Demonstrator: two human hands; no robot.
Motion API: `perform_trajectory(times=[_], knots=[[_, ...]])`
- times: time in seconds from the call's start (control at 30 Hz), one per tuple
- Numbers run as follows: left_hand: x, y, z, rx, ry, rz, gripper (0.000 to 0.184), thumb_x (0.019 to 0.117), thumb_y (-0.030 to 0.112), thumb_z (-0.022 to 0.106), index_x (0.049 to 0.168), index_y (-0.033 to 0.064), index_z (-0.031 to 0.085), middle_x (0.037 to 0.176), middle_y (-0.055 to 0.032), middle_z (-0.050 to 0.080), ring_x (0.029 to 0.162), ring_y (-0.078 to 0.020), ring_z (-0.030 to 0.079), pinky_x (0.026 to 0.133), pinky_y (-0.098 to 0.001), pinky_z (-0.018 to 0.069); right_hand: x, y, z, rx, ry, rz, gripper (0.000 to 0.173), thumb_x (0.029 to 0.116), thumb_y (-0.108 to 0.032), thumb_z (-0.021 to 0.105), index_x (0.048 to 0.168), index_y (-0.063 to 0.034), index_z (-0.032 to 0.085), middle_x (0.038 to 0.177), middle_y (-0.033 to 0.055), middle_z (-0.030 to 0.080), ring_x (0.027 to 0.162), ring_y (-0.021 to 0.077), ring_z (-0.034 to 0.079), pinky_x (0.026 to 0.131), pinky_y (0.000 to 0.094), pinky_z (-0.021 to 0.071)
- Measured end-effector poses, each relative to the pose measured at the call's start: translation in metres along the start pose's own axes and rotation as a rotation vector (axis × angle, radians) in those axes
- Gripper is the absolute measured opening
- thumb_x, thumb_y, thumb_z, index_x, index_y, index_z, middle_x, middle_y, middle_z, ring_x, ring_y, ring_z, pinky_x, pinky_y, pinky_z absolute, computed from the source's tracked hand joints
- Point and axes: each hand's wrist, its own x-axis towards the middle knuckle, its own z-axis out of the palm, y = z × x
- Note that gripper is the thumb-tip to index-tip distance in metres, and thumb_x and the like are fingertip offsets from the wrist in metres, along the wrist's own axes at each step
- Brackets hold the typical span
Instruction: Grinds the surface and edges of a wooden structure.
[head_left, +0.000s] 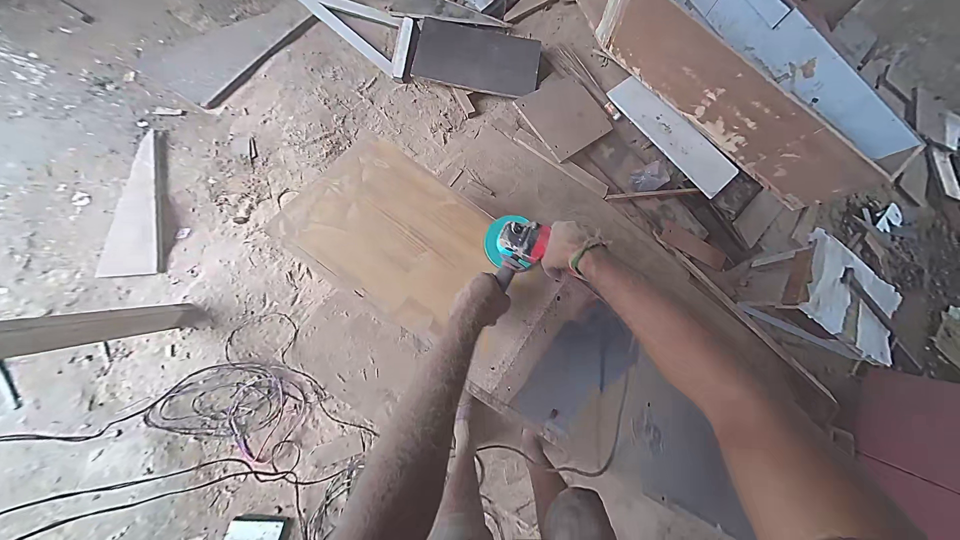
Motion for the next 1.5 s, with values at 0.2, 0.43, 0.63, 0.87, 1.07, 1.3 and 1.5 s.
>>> perform_trajectory(times=[0.2, 0.43, 0.63, 0.87, 1.07, 1.3, 1.5], knots=[[0.012, -0.013, -0.035, -0.035, 0.067, -0.075, 0.020, 0.0862, 0.015, 0.074, 0.100, 0.0064, 0.062, 0.070, -0.0035, 0.064, 0.052, -0.0133, 0.060, 0.052, -0.0320, 0.0523, 0.031, -0.033, -0.011, -0.055, 0.012, -0.140, 0.036, 0.0801, -0.022, 0.083, 0.101, 0.0041, 0.070, 0.102, 0.0202, 0.072, 0.095, 0.0329, 0.072, 0.078, 0.0542, 0.0591], [-0.020, 0.024, 0.047, -0.027, -0.019, -0.015, 0.023, 0.0835, 0.020, 0.073, 0.100, 0.0048, 0.066, 0.085, -0.0123, 0.069, 0.070, -0.0260, 0.069, 0.065, -0.0497, 0.0576, -0.016, 0.044, 0.007, -0.094, -0.030, -0.007, 0.048, 0.0791, -0.022, 0.083, 0.114, 0.0054, 0.066, 0.114, 0.0227, 0.069, 0.108, 0.0363, 0.069, 0.089, 0.0580, 0.0564], [-0.067, 0.055, 0.107, 0.037, -0.069, -0.040, 0.030, 0.0881, 0.027, 0.068, 0.110, 0.0055, 0.068, 0.106, -0.0170, 0.072, 0.100, -0.0342, 0.072, 0.081, -0.0600, 0.0578, -0.049, 0.110, 0.044, -0.084, -0.057, 0.054, 0.062, 0.0709, -0.025, 0.087, 0.118, 0.0069, 0.063, 0.118, 0.0246, 0.068, 0.112, 0.0386, 0.069, 0.091, 0.0580, 0.0567], [-0.088, 0.055, 0.146, 0.183, -0.036, -0.141, 0.031, 0.0846, 0.028, 0.068, 0.112, 0.0122, 0.068, 0.109, -0.0116, 0.074, 0.103, -0.0315, 0.073, 0.079, -0.0578, 0.0593, -0.061, 0.152, 0.106, 0.064, -0.042, 0.022, 0.068, 0.0683, -0.031, 0.086, 0.127, -0.0043, 0.064, 0.118, 0.0181, 0.071, 0.112, 0.0341, 0.070, 0.092, 0.0573, 0.0572], [-0.094, 0.059, 0.167, 0.264, -0.053, -0.125, 0.033, 0.0860, 0.027, 0.067, 0.116, 0.0140, 0.067, 0.112, -0.0112, 0.074, 0.105, -0.0314, 0.073, 0.080, -0.0572, 0.0597, -0.063, 0.178, 0.146, 0.191, -0.007, 0.082, 0.073, 0.0636, -0.027, 0.089, 0.129, -0.0049, 0.065, 0.118, 0.0177, 0.071, 0.113, 0.0339, 0.070, 0.094, 0.0553, 0.0571], [-0.109, 0.014, 0.166, 0.263, -0.074, -0.151, 0.038, 0.0849, 0.031, 0.069, 0.120, 0.0152, 0.066, 0.113, -0.0109, 0.075, 0.105, -0.0317, 0.073, 0.081, -0.0577, 0.0595, -0.082, 0.145, 0.167, 0.176, -0.029, 0.049, 0.071, 0.0655, -0.029, 0.087, 0.130, -0.0088, 0.065, 0.116, 0.0158, 0.073, 0.110, 0.0325, 0.071, 0.092, 0.0557, 0.0579], [-0.132, -0.068, 0.174, 0.086, -0.030, -0.239, 0.032, 0.0881, 0.031, 0.068, 0.117, 0.0161, 0.068, 0.104, -0.0105, 0.076, 0.098, -0.0315, 0.074, 0.080, -0.0573, 0.0593, -0.107, 0.066, 0.165, -0.052, -0.159, -0.125, 0.065, 0.0718, -0.029, 0.082, 0.128, -0.0037, 0.061, 0.116, 0.0187, 0.070, 0.109, 0.0351, 0.071, 0.088, 0.0555, 0.0586]])
